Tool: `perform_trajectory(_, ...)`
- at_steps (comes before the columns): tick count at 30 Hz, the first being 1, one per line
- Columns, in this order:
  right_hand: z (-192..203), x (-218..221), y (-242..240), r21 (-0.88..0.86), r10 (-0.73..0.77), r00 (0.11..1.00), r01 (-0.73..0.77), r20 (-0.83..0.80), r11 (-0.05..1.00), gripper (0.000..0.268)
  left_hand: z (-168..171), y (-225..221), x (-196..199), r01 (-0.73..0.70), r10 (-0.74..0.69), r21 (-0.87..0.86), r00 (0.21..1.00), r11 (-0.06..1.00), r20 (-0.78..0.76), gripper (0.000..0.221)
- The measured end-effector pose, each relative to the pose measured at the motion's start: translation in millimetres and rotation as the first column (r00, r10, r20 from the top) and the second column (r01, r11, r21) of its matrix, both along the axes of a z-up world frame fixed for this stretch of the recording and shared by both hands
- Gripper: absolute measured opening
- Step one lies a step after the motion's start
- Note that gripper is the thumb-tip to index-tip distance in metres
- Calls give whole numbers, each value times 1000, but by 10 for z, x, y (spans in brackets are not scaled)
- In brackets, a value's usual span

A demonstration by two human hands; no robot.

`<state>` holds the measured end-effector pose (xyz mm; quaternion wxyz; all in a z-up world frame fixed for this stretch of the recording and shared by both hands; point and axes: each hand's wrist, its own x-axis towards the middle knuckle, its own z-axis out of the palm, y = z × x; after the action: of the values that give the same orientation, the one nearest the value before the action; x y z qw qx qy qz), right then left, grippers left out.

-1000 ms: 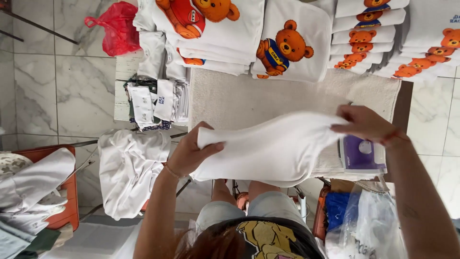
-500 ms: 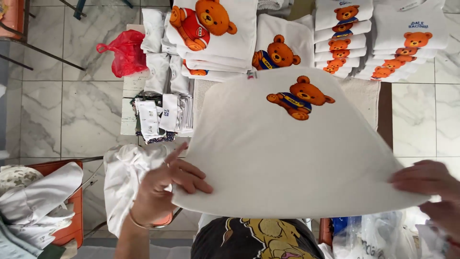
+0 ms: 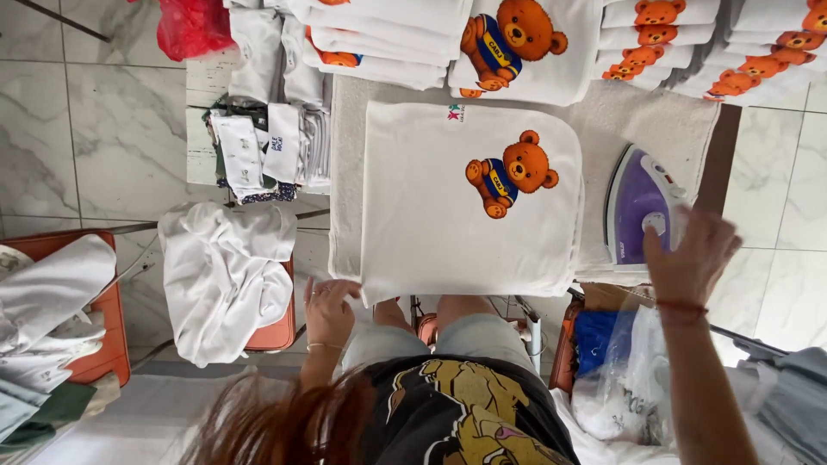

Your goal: Ironing white garments with bear prints and folding them into neat stacks on a work table.

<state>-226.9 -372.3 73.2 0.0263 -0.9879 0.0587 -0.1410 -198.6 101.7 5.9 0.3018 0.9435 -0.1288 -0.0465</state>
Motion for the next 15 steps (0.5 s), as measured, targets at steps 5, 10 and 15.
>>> perform_trajectory(5, 37, 438, -168, 403, -359, 832, 527, -422, 748, 39, 51, -306, 181, -515, 457, -27, 784, 857, -420, 13)
perform_trajectory(10, 368, 188, 201, 378, -256, 872, 422, -416, 824, 46, 226, -508, 86, -739, 646, 88, 517, 668, -561, 24)
perform_trajectory(15, 154, 110, 1281, 277, 246, 940, -178, -237, 944, 36, -364, -304, -163, -617, 399, -20, 533, 787, -746, 57)
